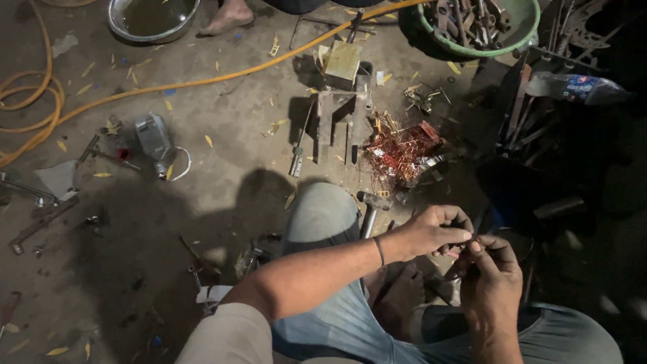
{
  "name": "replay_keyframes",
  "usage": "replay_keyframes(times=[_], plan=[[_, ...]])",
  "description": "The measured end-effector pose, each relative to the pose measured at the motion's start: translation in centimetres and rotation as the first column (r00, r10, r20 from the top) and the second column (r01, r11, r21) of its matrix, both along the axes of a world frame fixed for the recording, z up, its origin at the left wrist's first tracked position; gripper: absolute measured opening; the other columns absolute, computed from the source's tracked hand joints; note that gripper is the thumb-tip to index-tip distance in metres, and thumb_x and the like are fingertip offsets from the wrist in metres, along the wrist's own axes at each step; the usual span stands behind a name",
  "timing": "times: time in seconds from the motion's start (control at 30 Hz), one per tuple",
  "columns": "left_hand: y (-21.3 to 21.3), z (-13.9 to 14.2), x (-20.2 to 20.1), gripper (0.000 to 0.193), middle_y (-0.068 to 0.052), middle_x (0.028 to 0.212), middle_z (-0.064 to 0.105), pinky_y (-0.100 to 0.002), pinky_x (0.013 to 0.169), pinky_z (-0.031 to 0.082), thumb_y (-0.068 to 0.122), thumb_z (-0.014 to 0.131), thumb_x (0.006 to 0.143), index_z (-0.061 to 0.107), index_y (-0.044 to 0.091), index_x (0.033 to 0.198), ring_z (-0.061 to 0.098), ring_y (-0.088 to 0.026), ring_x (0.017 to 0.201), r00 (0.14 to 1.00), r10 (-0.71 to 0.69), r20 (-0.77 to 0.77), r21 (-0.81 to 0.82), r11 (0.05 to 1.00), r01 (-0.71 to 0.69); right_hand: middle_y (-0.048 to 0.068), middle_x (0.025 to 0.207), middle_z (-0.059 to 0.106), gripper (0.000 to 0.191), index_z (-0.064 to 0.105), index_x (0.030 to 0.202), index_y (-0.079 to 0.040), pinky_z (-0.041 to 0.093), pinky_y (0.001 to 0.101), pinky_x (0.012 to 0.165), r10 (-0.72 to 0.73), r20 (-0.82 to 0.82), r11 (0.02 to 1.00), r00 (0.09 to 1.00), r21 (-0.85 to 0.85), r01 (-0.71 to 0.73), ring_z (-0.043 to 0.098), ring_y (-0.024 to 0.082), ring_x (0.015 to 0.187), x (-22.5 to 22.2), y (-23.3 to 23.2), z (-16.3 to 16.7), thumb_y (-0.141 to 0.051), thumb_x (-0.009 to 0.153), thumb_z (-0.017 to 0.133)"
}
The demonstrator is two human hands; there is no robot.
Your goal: The person sits on the workshop floor repairing a small electric motor armature, twisting and attaching a red wire to the component's terminals by hand and with pliers, then holds up the finished part and a phone at the end.
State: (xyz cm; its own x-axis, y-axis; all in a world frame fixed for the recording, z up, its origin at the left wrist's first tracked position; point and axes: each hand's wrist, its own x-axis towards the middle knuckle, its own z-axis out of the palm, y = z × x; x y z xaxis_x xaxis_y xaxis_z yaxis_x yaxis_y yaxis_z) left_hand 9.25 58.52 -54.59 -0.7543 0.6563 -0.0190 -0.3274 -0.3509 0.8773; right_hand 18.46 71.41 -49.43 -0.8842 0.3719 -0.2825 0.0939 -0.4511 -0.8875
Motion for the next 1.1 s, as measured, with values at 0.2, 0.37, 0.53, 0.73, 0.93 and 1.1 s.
replay_keyframes(times=[0.2,0.37,0.53,0.73,0.93,1.1], plan=[[0.0,0.3,0.0,0.011,-0.001,0.089,0.066,-0.02,0.057,0.048,0.012,0.067,0.097,0.066,0.003,0.105,0.057,-0.004,0.066,0.999,-0.02,0.038,0.033,0.999,0.018,0.006,0.089,0.066,0.01,0.065,0.106,-0.004,0.051,0.0275,0.062,0.007,-0.014,0.999,1.0,-0.032,-0.008,0.061,0.014,0.073,0.1,0.5,-0.5,0.002,0.098,0.063],[-0.3,0.6,0.2,0.011,-0.001,0.083,0.064,-0.019,0.056,0.047,0.011,0.067,0.097,0.066,0.002,0.104,0.056,-0.004,0.065,1.0,-0.004,-0.01,0.0,1.0,0.004,0.005,0.09,0.064,0.009,0.065,0.108,-0.003,0.048,0.026,0.063,0.019,-0.009,0.997,1.0,0.077,-0.018,0.059,0.013,0.073,0.5,0.7,-1.1,0.0,0.1,0.064],[-0.6,1.6,0.8,0.007,-0.001,0.081,0.066,-0.02,0.053,0.046,0.008,0.063,0.094,0.064,0.003,0.1,0.059,-0.005,0.063,0.996,-0.036,0.079,-0.019,0.999,0.038,0.006,0.083,0.064,0.008,0.065,0.103,-0.003,0.05,0.0295,0.056,0.017,-0.005,1.0,1.0,-0.025,-0.017,0.06,0.016,0.066,0.7,0.3,-1.0,-0.001,0.095,0.064],[-1.0,1.4,1.4,0.007,-0.001,0.079,0.065,-0.02,0.05,0.043,0.007,0.063,0.095,0.063,0.004,0.101,0.059,-0.005,0.061,0.996,-0.027,0.089,-0.059,0.998,0.032,0.007,0.084,0.064,0.008,0.065,0.104,-0.001,0.052,0.0285,0.055,0.029,-0.079,0.999,0.996,-0.035,-0.031,0.06,0.015,0.066,1.3,-0.2,-1.4,0.002,0.097,0.065],[-0.6,-0.1,1.2,0.009,0.001,0.079,0.064,-0.02,0.05,0.043,0.008,0.063,0.092,0.065,0.004,0.1,0.055,-0.003,0.062,1.0,0.011,0.023,-0.146,0.989,-0.007,0.007,0.084,0.065,0.008,0.065,0.103,-0.003,0.052,0.0296,0.054,0.022,-0.066,0.999,0.998,-0.035,-0.024,0.061,0.016,0.064,1.4,-0.1,-1.7,0.002,0.096,0.065],[-0.7,-0.4,1.2,0.01,0.002,0.079,0.062,-0.02,0.051,0.043,0.009,0.064,0.092,0.065,0.004,0.101,0.054,-0.003,0.063,1.0,0.01,0.013,-0.093,0.996,-0.008,0.007,0.087,0.066,0.009,0.065,0.103,-0.002,0.052,0.0281,0.058,0.015,-0.069,0.998,0.998,-0.056,-0.019,0.062,0.015,0.069,1.5,-0.2,-1.4,0.003,0.095,0.065]])
